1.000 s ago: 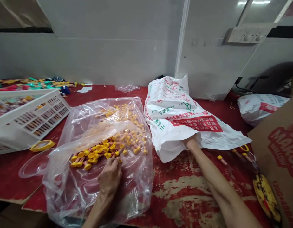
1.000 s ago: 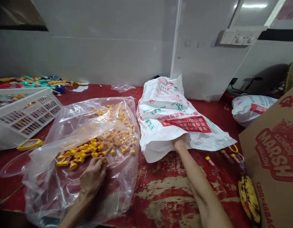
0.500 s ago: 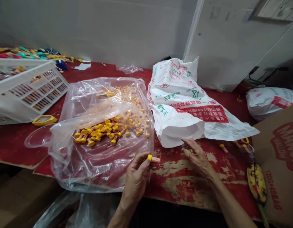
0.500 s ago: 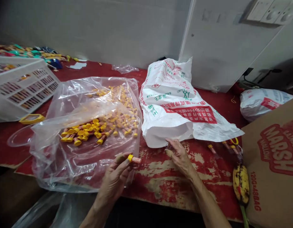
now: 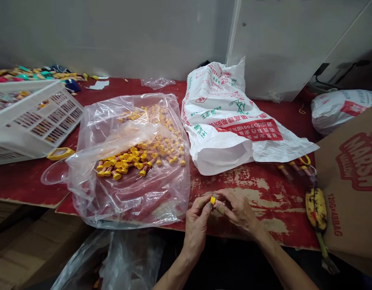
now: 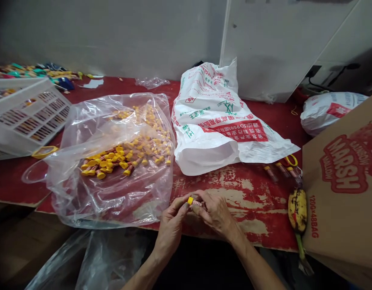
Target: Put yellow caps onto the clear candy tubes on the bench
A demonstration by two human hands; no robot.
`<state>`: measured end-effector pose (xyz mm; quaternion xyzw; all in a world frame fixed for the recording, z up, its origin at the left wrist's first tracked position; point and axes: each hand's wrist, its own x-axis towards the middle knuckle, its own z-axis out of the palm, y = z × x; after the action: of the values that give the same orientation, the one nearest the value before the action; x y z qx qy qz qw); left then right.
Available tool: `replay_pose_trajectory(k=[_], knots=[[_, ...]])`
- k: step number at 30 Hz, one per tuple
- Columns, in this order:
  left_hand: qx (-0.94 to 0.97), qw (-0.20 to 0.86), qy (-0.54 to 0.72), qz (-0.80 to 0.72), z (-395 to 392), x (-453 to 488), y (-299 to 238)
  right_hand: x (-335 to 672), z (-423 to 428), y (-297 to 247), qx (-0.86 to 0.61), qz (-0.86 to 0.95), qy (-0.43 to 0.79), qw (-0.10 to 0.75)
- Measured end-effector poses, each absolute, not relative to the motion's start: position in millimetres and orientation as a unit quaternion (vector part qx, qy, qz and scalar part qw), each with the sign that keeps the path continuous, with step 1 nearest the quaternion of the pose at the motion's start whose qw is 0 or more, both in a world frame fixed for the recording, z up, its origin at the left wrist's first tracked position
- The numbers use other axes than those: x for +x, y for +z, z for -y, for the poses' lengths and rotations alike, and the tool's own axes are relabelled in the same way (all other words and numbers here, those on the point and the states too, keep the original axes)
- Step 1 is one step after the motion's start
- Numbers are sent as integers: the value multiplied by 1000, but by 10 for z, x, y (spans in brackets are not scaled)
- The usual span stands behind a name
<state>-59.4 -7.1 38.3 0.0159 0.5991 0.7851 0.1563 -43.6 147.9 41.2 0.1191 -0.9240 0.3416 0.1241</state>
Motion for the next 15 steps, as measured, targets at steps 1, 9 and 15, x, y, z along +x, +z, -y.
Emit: replay_pose_trajectory(k=[1, 9, 15], knots=[[38, 143, 767, -624, 60, -569, 388, -430, -1464, 408, 106, 923, 349, 125], [146, 52, 669, -727, 6, -401, 282, -356, -1257, 233, 6, 906, 397, 144], [209, 96, 639, -734, 78, -529, 410, -383, -1319, 113, -34, 882, 456, 111]])
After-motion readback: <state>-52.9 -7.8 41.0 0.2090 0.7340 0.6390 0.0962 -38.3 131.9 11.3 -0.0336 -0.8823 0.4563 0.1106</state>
